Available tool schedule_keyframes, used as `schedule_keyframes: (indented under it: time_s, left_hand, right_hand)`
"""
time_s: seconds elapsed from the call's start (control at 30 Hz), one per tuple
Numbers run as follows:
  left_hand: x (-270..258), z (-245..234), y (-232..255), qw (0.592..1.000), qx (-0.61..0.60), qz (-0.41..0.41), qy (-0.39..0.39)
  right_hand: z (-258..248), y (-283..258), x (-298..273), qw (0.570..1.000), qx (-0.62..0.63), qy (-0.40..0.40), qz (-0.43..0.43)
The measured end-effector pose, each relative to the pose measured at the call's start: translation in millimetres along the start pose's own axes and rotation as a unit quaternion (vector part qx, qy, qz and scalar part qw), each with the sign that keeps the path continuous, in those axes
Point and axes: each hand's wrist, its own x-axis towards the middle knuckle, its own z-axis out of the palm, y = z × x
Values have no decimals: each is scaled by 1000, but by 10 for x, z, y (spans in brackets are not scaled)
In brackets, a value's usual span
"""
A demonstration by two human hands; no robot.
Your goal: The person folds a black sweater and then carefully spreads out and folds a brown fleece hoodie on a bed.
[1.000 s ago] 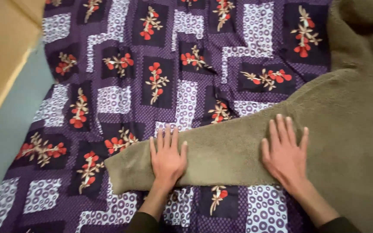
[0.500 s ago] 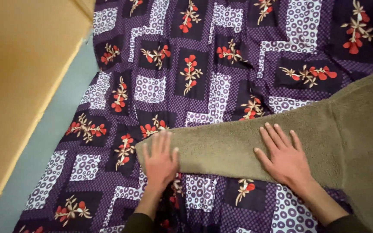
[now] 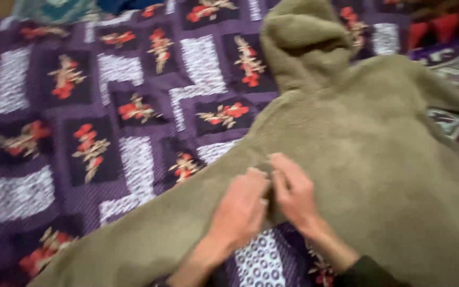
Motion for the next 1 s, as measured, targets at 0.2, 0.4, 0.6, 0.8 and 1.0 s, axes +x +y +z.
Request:
schedule_keyframes:
  time_s: [0.2,0.4,0.6,0.8,1.0]
  left_hand:
    - [753,1472,1,977,24,159,-140]
    - [1179,790,-1117,956,284,43,-58]
    - [1827,1358,42,970,47,205,-123]
    - [2172,1555,-981,945,292,139,-46]
    - [2682,1758,-659,949,164,228,-144]
  right_hand:
    - [-1251,1195,-215,940,-325,-31,98]
    - [-1183,997,-49,856,-410,-182,257]
    - [-1101,1323,-287,851,-477,-144,166]
    - [-1111,1287,-246,880,-437,-103,155]
    - [-1199,1328,-209,917,-325,-121,198]
